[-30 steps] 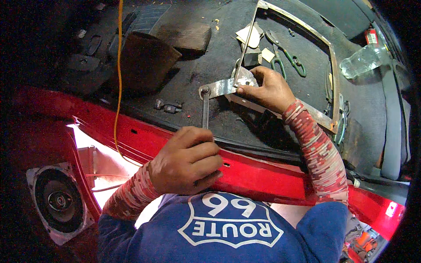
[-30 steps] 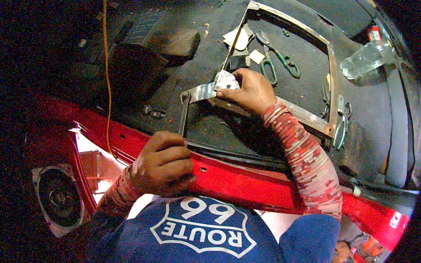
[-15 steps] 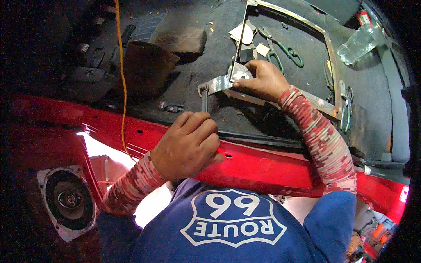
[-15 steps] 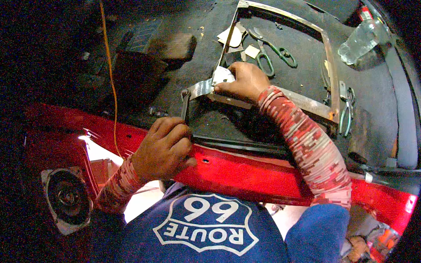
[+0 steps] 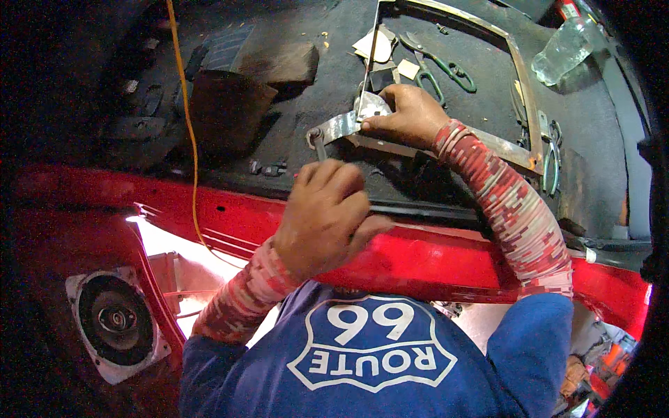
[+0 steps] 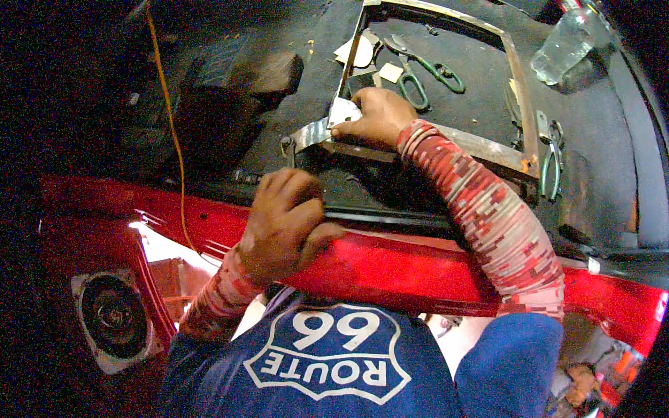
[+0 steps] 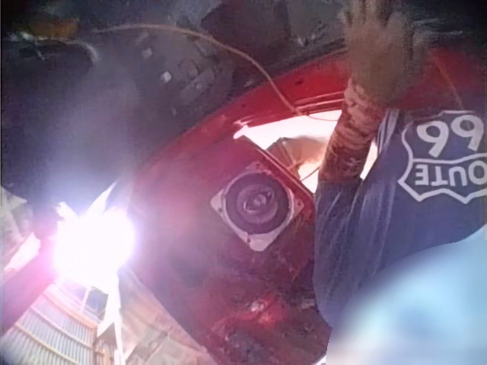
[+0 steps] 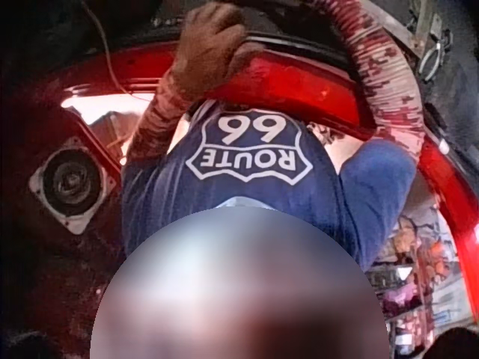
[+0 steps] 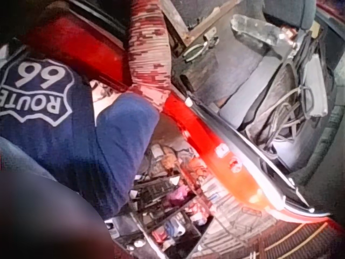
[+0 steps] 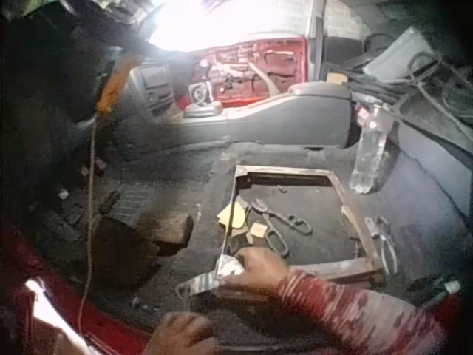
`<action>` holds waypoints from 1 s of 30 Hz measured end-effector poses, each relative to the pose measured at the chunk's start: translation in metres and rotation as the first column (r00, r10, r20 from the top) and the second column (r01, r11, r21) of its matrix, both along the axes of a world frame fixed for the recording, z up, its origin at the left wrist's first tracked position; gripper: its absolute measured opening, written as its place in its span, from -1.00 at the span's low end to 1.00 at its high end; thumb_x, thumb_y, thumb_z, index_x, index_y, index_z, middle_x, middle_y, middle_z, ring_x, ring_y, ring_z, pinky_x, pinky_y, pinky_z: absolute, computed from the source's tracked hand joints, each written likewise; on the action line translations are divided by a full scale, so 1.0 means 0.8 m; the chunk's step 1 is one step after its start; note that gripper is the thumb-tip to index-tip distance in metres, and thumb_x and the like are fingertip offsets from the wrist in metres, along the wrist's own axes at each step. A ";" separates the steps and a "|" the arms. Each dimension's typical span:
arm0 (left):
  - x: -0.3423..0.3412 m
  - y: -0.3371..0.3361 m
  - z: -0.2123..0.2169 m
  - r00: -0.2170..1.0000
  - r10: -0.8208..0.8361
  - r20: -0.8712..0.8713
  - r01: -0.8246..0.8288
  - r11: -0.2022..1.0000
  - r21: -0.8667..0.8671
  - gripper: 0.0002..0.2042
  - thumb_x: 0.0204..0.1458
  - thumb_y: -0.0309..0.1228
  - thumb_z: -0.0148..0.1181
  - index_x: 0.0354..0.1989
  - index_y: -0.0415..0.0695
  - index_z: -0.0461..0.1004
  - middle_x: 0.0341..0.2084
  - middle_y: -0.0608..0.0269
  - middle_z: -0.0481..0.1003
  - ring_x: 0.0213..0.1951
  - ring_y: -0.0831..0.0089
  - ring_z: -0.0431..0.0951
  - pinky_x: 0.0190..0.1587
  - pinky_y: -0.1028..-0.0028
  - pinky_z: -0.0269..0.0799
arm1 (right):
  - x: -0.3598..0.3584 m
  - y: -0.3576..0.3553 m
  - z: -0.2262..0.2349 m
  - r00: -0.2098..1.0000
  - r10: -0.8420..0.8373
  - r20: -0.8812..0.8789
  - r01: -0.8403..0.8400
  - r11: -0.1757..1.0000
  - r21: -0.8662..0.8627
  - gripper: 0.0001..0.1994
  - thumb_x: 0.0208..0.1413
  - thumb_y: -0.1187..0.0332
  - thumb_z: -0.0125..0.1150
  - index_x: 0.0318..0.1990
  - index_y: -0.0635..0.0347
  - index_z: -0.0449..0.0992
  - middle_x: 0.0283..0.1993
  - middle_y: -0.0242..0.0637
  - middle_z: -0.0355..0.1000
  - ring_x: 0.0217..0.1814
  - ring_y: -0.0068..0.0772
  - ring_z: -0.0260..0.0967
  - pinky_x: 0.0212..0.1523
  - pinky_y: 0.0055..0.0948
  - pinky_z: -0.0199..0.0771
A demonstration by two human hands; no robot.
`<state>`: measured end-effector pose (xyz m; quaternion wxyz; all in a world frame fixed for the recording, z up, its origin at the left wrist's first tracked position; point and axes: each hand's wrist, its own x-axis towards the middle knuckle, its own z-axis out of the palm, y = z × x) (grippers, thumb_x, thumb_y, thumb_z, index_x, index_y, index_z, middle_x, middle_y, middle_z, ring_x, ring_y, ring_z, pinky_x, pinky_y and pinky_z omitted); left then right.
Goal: The person walks to a red car and opens the trunk. They then pick up a metal bracket and a bolt, repeatedly test the fit, and use a wrench to tighten the bolt onto the bracket while working on the trunk lid.
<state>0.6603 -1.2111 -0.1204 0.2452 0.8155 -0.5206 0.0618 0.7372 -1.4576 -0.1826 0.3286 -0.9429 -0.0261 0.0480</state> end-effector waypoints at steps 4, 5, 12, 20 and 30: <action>0.004 -0.047 -0.003 0.997 -0.062 -0.053 0.063 0.998 0.028 -0.61 0.04 -0.05 0.36 -0.37 -0.13 0.40 -0.34 0.05 0.36 -0.22 0.02 0.40 -0.12 0.09 0.28 | -0.003 0.003 0.004 0.999 0.000 -0.033 0.001 1.000 0.019 -0.35 -0.11 -0.13 0.51 -0.08 0.34 0.66 -0.18 0.05 0.63 -0.11 -0.09 0.63 -0.04 -0.22 0.57; 0.011 -0.054 -0.001 0.988 -0.119 -0.097 0.123 0.992 0.035 -0.61 0.05 -0.05 0.36 -0.33 -0.13 0.41 -0.34 0.05 0.36 -0.21 0.02 0.40 -0.11 0.09 0.28 | -0.003 0.003 0.006 0.999 -0.001 -0.034 0.002 1.000 0.025 -0.35 -0.08 -0.06 0.54 -0.04 0.40 0.64 -0.20 0.03 0.64 -0.15 -0.16 0.63 -0.07 -0.28 0.58; 0.067 0.003 0.029 0.903 -0.290 -0.317 0.348 0.926 0.146 -0.59 -0.03 -0.25 0.33 -0.01 -0.14 0.52 -0.11 0.04 0.52 0.06 0.00 0.47 0.13 0.03 0.30 | -0.002 0.002 0.009 1.000 0.030 -0.003 -0.030 0.999 -0.028 -0.38 -0.10 -0.15 0.48 -0.12 0.28 0.69 -0.16 0.06 0.64 -0.08 0.05 0.62 -0.02 -0.14 0.57; 0.093 -0.018 0.000 0.896 -0.276 -0.348 0.316 0.947 0.063 -0.72 0.00 -0.35 0.45 -0.12 -0.13 0.62 -0.32 0.16 0.58 -0.13 0.10 0.59 0.02 0.15 0.40 | -0.002 0.002 0.010 1.000 0.027 -0.011 -0.027 0.999 -0.019 -0.45 -0.09 -0.13 0.48 -0.22 0.23 0.69 -0.21 0.08 0.63 -0.12 0.05 0.62 -0.07 -0.11 0.55; 0.132 -0.036 0.012 0.500 -0.272 -0.822 0.568 0.820 0.074 -0.61 0.07 -0.26 0.49 -0.08 -0.35 0.64 -0.22 0.11 0.68 -0.12 0.38 0.64 -0.02 0.40 0.50 | 0.000 0.001 0.013 0.998 0.036 -0.059 -0.035 0.999 0.024 -0.43 -0.11 -0.13 0.51 -0.19 0.26 0.69 -0.20 0.08 0.63 -0.12 0.02 0.63 -0.08 -0.14 0.56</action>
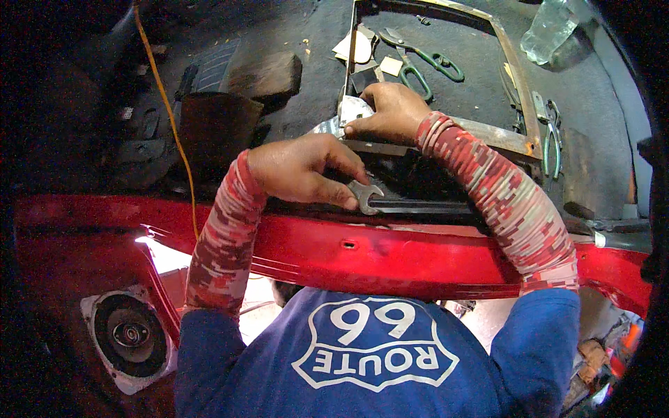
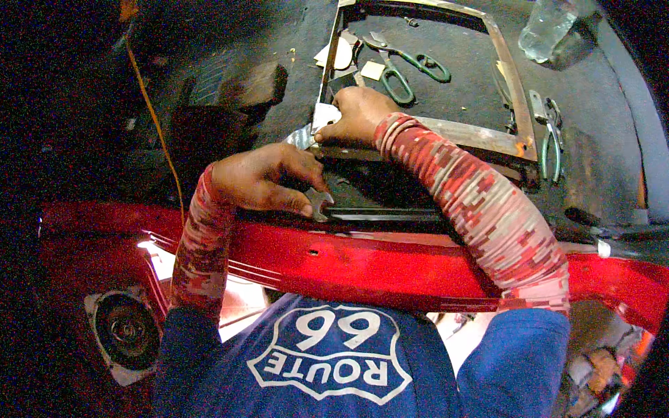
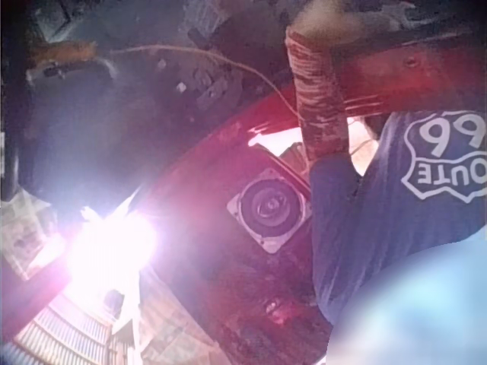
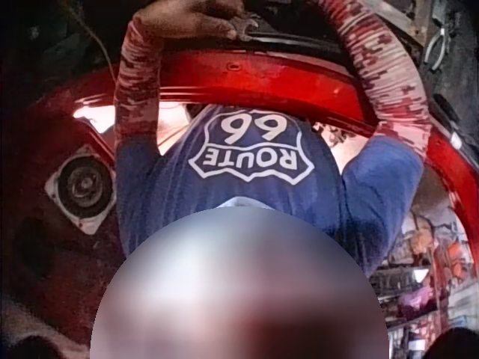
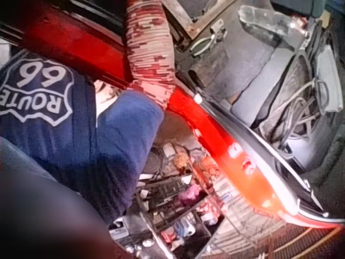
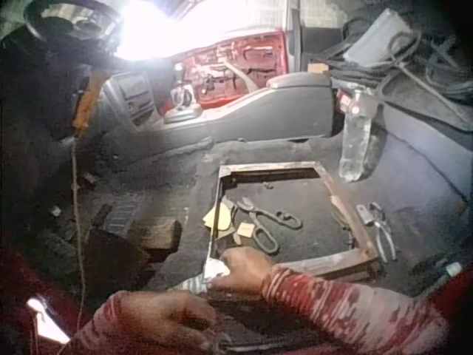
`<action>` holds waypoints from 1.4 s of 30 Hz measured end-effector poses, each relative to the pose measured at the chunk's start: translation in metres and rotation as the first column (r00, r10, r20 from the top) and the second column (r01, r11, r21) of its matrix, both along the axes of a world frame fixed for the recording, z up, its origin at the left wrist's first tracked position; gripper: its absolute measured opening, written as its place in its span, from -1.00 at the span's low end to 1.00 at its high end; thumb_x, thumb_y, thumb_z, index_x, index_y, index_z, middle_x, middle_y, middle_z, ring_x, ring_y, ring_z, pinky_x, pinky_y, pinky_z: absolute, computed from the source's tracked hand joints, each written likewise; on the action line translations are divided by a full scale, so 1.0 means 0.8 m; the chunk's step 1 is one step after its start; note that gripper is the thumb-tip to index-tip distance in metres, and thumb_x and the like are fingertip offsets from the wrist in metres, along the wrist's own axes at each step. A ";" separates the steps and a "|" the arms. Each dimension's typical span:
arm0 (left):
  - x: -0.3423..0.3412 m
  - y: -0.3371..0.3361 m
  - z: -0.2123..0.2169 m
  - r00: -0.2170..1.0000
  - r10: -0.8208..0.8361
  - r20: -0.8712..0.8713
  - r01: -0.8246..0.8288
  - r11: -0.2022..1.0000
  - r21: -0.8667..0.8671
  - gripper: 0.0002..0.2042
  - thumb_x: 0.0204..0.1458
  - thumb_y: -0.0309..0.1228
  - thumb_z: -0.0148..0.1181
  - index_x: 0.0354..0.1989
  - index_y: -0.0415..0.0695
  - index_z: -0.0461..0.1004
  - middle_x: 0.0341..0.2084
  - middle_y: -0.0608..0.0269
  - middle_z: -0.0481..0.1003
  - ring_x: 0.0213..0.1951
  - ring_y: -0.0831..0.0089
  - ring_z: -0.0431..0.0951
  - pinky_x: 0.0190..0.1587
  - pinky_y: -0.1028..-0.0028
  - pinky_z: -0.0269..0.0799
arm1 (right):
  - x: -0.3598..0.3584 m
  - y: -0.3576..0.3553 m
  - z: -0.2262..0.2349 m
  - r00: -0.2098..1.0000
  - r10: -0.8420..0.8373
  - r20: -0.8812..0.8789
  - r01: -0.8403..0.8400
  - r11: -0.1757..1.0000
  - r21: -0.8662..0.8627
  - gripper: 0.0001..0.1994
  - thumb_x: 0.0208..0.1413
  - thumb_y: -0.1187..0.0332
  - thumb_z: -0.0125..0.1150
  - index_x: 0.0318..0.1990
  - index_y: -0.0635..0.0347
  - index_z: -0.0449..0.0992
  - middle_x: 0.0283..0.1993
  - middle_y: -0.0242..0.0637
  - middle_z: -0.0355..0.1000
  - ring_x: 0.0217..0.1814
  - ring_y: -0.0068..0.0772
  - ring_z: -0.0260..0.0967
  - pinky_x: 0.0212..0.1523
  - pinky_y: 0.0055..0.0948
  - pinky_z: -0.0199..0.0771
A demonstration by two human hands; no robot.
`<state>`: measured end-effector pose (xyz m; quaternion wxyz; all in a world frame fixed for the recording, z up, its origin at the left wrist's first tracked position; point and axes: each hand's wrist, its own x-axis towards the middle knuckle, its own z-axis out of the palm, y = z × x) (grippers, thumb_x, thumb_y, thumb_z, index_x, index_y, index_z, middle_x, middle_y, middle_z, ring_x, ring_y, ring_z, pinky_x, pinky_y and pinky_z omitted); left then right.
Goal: The person walks to a red car and opens the trunk. They then pick up a metal bracket and a bolt, repeatedly test the fit, and use a wrench to tighten the bolt onto the bracket while working on the trunk lid.
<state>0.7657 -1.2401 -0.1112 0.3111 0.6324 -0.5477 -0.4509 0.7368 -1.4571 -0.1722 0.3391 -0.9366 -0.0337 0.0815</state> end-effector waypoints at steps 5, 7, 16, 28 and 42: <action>0.003 -0.003 0.001 0.993 0.082 -0.086 -0.088 0.994 -0.060 -0.72 0.08 -0.37 0.45 -0.11 -0.30 0.66 -0.31 0.13 0.64 -0.20 0.32 0.60 -0.08 0.37 0.46 | 0.004 0.001 -0.001 1.000 0.000 -0.017 -0.001 0.997 -0.078 -0.41 -0.11 -0.12 0.51 -0.17 0.29 0.68 -0.19 0.09 0.63 -0.11 0.03 0.62 -0.07 -0.15 0.55; -0.005 -0.002 0.001 0.996 0.085 -0.018 -0.087 0.980 -0.178 -0.75 0.08 -0.37 0.44 -0.13 -0.26 0.68 -0.39 0.12 0.60 -0.28 0.24 0.56 -0.16 0.32 0.40 | 0.002 0.001 -0.003 1.000 -0.023 0.002 0.023 0.999 -0.041 -0.42 -0.11 -0.11 0.51 -0.18 0.30 0.67 -0.19 0.08 0.63 -0.11 0.04 0.62 -0.06 -0.14 0.55; 0.019 0.006 0.020 0.861 0.506 0.051 -0.470 0.830 -0.300 -0.74 0.25 -0.31 0.27 -0.12 -0.31 0.63 -0.40 0.22 0.61 -0.29 0.57 0.54 -0.22 0.43 0.49 | 0.003 -0.002 -0.009 0.996 0.014 0.091 -0.020 0.997 0.070 -0.40 -0.16 -0.20 0.49 -0.22 0.21 0.70 -0.21 0.09 0.63 -0.10 0.09 0.62 -0.03 -0.06 0.59; 0.190 0.076 -0.110 0.579 0.626 0.522 -0.584 0.766 -0.270 -0.60 -0.02 -0.32 0.39 -0.02 -0.25 0.56 -0.13 -0.17 0.62 -0.07 -0.03 0.64 -0.01 0.18 0.51 | 0.001 -0.004 -0.015 0.995 -0.004 0.104 -0.001 0.999 0.046 -0.31 -0.16 -0.20 0.53 -0.15 0.33 0.66 -0.27 0.05 0.61 -0.23 0.00 0.61 -0.16 -0.14 0.56; 0.115 0.034 -0.048 0.712 0.383 0.588 -0.475 0.880 0.002 -0.26 -0.36 0.18 0.63 -0.39 -0.39 0.61 -0.51 -0.06 0.62 -0.48 0.17 0.60 -0.39 0.14 0.47 | -0.008 0.006 -0.003 0.989 -0.064 -0.132 0.104 0.940 0.326 -0.59 0.10 0.32 0.52 0.01 0.40 0.57 -0.19 -0.29 0.62 -0.19 -0.53 0.54 -0.12 -0.46 0.54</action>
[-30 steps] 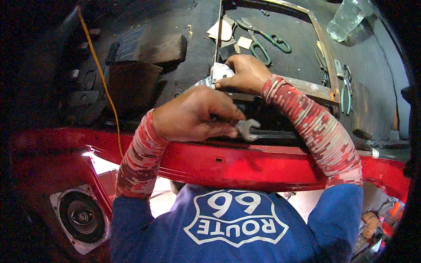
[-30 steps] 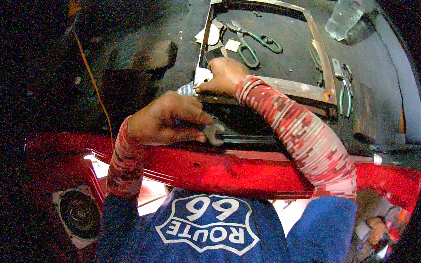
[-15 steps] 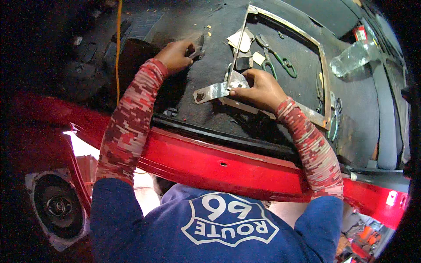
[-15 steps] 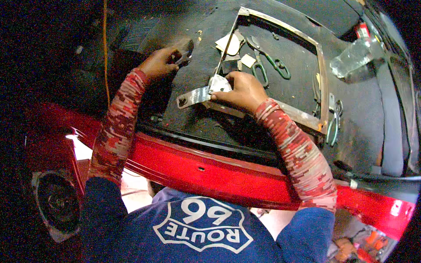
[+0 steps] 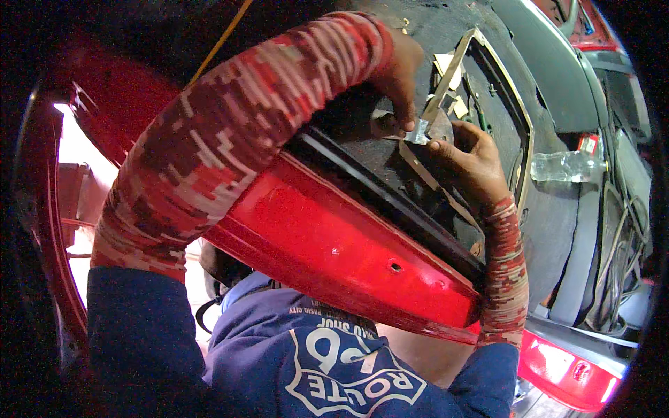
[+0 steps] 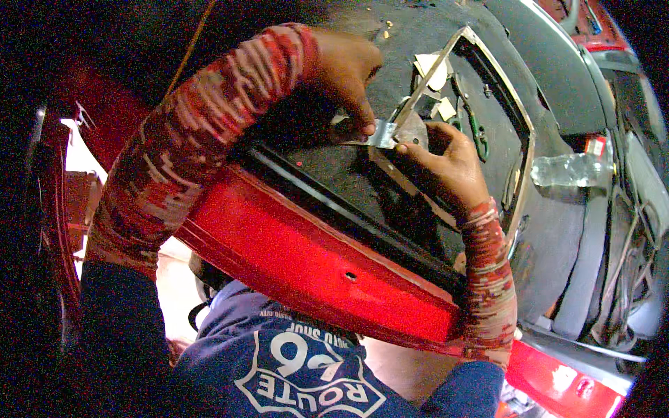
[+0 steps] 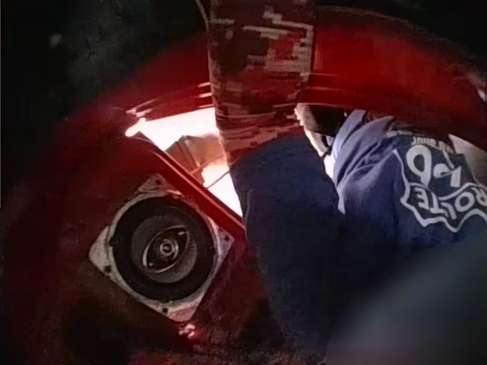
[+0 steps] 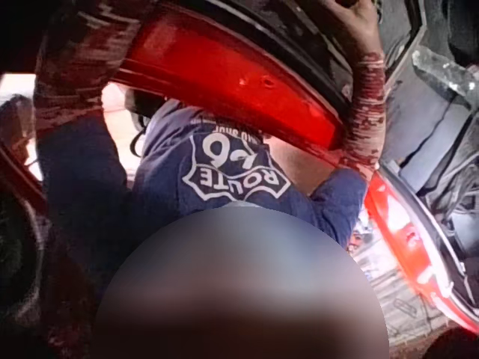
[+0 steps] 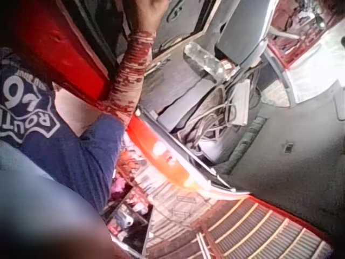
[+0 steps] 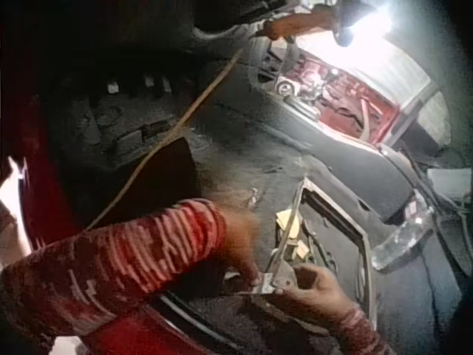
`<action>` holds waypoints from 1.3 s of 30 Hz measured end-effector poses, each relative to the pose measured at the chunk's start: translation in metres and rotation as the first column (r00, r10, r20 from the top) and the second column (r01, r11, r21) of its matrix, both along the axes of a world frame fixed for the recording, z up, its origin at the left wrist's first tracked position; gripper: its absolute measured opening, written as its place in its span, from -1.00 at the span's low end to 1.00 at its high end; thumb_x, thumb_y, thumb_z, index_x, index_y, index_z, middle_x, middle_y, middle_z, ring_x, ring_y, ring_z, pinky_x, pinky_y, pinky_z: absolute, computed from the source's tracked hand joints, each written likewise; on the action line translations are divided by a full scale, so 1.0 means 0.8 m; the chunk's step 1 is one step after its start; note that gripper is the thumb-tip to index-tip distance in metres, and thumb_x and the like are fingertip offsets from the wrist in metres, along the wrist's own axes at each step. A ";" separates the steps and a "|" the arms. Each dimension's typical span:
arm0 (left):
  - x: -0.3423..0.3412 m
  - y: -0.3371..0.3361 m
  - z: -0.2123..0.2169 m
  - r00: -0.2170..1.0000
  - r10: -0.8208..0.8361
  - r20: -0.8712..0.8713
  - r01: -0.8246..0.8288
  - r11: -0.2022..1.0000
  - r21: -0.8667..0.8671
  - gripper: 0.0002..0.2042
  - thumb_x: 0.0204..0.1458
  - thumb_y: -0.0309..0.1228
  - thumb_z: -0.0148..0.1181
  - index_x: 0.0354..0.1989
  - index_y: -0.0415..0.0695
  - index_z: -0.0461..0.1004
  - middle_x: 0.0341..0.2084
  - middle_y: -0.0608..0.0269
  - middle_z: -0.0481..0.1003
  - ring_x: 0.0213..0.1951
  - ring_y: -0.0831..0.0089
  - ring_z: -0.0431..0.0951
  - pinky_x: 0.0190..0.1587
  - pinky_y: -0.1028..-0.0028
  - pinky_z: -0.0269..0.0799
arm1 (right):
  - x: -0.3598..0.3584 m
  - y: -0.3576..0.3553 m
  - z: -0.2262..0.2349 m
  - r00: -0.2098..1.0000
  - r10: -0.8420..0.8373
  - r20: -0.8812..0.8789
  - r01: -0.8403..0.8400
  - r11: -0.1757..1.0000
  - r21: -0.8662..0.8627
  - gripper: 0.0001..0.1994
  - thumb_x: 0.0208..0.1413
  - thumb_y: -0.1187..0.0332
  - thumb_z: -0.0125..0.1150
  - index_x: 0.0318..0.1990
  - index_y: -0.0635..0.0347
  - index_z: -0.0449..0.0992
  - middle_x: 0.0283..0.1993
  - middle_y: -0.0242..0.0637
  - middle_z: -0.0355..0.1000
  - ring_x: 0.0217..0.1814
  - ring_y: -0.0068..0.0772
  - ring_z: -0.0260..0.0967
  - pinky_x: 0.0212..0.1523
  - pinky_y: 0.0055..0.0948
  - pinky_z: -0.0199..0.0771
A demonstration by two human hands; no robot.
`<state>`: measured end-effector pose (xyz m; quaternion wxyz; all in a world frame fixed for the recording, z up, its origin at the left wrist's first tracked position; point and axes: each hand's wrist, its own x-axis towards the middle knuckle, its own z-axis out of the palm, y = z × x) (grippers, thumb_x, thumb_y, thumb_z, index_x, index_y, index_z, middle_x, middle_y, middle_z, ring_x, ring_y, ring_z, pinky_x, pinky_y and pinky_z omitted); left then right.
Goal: The person walks to a red car and opens the trunk. They then pick up a metal bracket and a bolt, repeatedly test the fit, and use a wrench to tighten the bolt onto the bracket while working on the trunk lid.
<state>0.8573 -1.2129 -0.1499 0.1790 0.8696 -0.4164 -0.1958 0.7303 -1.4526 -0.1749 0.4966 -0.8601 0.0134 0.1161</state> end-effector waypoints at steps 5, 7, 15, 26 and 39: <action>0.000 -0.013 0.000 0.978 0.163 -0.129 -0.153 0.985 0.082 -0.12 -0.42 0.11 0.69 -0.08 -0.43 0.51 -0.26 -0.16 0.62 -0.25 0.08 0.64 -0.17 0.15 0.54 | 0.000 -0.005 0.002 0.999 0.023 -0.024 -0.025 0.996 -0.082 -0.58 0.15 0.39 0.48 0.06 0.45 0.48 -0.10 -0.24 0.59 -0.09 -0.50 0.55 -0.06 -0.48 0.58; 0.003 -0.013 -0.002 0.971 0.183 -0.156 -0.173 0.982 0.077 -0.09 -0.43 0.10 0.70 -0.04 -0.43 0.47 -0.24 -0.17 0.61 -0.23 0.06 0.64 -0.15 0.15 0.54 | 0.001 -0.008 0.002 0.999 0.045 -0.020 -0.047 0.997 -0.065 -0.55 0.14 0.38 0.48 0.08 0.46 0.48 -0.09 -0.23 0.59 -0.09 -0.48 0.55 -0.04 -0.46 0.58; 0.003 -0.006 -0.006 0.945 0.233 -0.230 -0.225 0.972 0.064 0.03 -0.44 0.06 0.72 0.11 -0.44 0.34 -0.12 -0.22 0.58 -0.16 0.00 0.64 -0.07 0.13 0.55 | 0.007 -0.016 0.002 0.998 0.061 -0.027 -0.066 0.972 -0.227 -0.58 0.17 0.40 0.42 0.11 0.45 0.50 -0.03 -0.22 0.60 -0.06 -0.46 0.55 0.02 -0.45 0.54; 0.002 0.001 -0.009 0.927 0.263 -0.267 -0.261 0.964 0.046 0.21 -0.47 0.00 0.76 0.33 -0.45 0.16 0.03 -0.30 0.54 -0.06 -0.09 0.64 0.03 0.10 0.57 | 0.002 -0.017 0.021 0.995 0.078 -0.057 -0.086 0.987 -0.136 -0.51 0.15 0.43 0.27 0.23 0.46 0.46 0.14 -0.19 0.54 0.12 -0.43 0.48 0.19 -0.43 0.42; 0.007 0.005 -0.029 0.818 0.254 -0.516 -0.292 0.956 0.008 0.35 -0.44 -0.08 0.78 0.47 -0.37 -0.09 0.13 -0.34 0.45 0.02 0.01 0.59 -0.01 0.06 0.58 | 0.004 -0.015 0.023 0.993 0.103 -0.059 -0.108 0.989 -0.097 -0.49 0.13 0.43 0.24 0.25 0.48 0.46 0.11 -0.20 0.57 0.08 -0.46 0.49 0.15 -0.47 0.43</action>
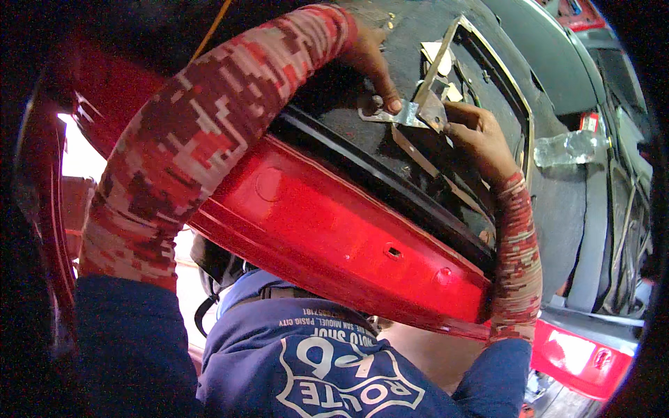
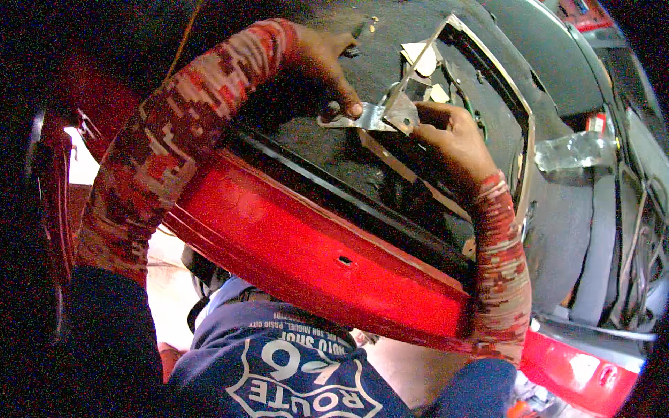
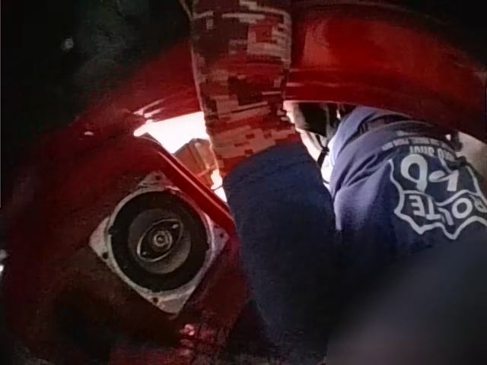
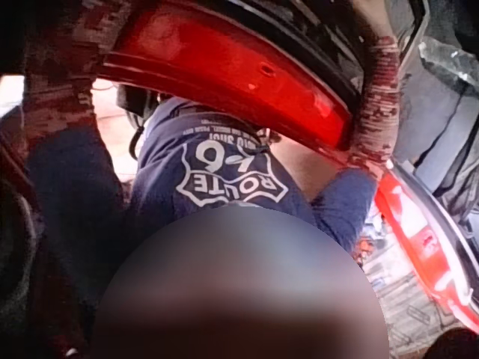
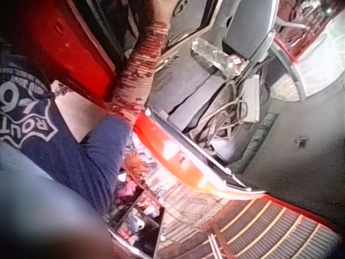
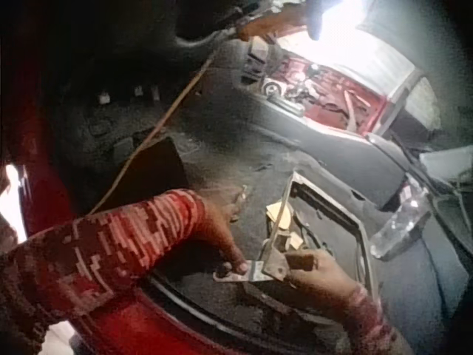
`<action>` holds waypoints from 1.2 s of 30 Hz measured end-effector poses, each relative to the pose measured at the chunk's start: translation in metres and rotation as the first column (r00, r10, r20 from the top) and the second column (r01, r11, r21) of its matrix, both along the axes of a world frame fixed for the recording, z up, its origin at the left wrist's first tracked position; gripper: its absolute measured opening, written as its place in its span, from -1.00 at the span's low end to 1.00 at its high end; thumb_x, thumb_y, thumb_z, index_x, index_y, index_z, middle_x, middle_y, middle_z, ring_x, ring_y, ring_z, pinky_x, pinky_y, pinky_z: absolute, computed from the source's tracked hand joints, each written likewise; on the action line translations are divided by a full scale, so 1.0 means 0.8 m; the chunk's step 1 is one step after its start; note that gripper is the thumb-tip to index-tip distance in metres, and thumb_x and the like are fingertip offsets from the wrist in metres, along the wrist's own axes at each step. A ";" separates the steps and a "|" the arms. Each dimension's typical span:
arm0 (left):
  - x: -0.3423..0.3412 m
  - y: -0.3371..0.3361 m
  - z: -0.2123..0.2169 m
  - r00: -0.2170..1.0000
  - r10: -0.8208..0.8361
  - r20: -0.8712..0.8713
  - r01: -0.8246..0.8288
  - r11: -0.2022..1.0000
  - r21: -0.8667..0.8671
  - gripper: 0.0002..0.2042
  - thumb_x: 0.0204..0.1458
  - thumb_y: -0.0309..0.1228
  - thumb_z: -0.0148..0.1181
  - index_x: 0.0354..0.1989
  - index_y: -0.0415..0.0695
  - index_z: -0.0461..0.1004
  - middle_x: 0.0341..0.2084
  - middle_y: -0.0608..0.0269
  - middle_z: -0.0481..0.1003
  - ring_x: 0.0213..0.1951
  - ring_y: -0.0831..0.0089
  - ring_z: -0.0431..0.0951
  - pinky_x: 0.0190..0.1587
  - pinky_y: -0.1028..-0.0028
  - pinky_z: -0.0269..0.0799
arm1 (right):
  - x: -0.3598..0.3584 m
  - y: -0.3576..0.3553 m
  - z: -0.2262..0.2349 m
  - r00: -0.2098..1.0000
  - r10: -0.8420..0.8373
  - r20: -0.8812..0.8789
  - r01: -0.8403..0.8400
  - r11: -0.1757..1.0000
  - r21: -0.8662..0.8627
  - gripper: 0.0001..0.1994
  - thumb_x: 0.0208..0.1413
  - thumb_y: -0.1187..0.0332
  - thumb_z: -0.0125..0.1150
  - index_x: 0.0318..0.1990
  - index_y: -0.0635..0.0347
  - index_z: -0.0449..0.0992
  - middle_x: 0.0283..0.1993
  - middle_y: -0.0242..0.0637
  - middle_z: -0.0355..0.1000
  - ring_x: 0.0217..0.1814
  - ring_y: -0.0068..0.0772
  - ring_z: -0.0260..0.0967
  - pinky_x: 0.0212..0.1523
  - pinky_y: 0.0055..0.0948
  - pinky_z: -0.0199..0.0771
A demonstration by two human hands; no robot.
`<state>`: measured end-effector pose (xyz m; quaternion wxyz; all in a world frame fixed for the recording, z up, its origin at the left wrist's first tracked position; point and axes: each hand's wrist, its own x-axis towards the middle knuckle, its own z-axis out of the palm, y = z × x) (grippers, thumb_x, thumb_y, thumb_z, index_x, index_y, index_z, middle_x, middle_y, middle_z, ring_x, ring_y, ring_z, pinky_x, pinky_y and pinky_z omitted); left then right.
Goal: The person walks to a red car and opens the trunk. They then pick up a metal bracket and a bolt, repeatedly test the fit, and use a wrench to tighten the bolt onto the bracket while working on the trunk lid.
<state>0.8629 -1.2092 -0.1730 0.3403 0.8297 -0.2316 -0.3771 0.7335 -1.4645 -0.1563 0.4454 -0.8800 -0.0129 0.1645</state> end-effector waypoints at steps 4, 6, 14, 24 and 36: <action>0.004 0.002 -0.003 0.983 -0.021 0.184 0.013 0.999 0.046 0.28 -0.43 -0.01 0.76 0.43 -0.38 0.06 0.11 -0.24 0.47 -0.04 0.09 0.60 -0.07 0.14 0.60 | 0.003 -0.007 -0.005 0.997 0.070 0.040 -0.069 0.997 -0.030 -0.49 0.11 0.41 0.26 0.22 0.50 0.48 0.05 -0.18 0.59 0.04 -0.48 0.49 0.11 -0.46 0.45; 0.006 0.003 -0.003 0.983 -0.031 0.179 0.018 0.997 0.071 0.28 -0.42 0.01 0.75 0.44 -0.39 0.06 0.15 -0.22 0.45 0.02 0.10 0.57 0.02 0.18 0.57 | 0.008 -0.009 -0.008 0.987 0.124 0.106 -0.114 0.988 -0.103 -0.50 0.11 0.41 0.25 0.20 0.52 0.49 0.02 -0.19 0.59 0.02 -0.49 0.49 0.10 -0.46 0.46; 0.012 0.009 -0.001 0.923 -0.176 0.343 0.126 0.979 0.162 0.39 -0.44 0.31 0.61 0.48 -0.42 0.04 0.41 -0.35 0.18 0.44 -0.05 0.21 0.47 0.21 0.09 | 0.011 -0.011 -0.025 0.964 0.178 0.200 -0.173 0.984 -0.042 -0.53 0.16 0.44 0.21 0.20 0.52 0.49 0.08 -0.11 0.60 0.07 -0.41 0.54 0.18 -0.45 0.48; 0.006 0.015 0.003 0.940 -0.159 0.301 0.113 0.980 0.163 0.36 -0.40 0.34 0.58 0.49 -0.35 0.04 0.42 -0.35 0.17 0.46 -0.09 0.17 0.49 0.15 0.04 | 0.008 -0.007 -0.021 0.943 0.214 0.255 -0.173 0.969 -0.175 -0.56 0.12 0.46 0.18 0.16 0.50 0.53 0.06 0.00 0.61 0.05 -0.32 0.57 0.19 -0.39 0.49; -0.003 0.011 0.008 0.969 -0.096 0.229 0.073 0.992 0.106 0.29 -0.34 0.24 0.61 0.49 -0.32 0.08 0.40 -0.35 0.18 0.43 -0.09 0.19 0.47 0.15 0.05 | 0.015 -0.013 -0.036 0.910 0.173 0.377 -0.153 0.985 -0.082 -0.46 -0.08 0.06 0.48 -0.02 0.27 0.68 -0.14 0.00 0.67 -0.13 -0.11 0.66 -0.04 -0.25 0.61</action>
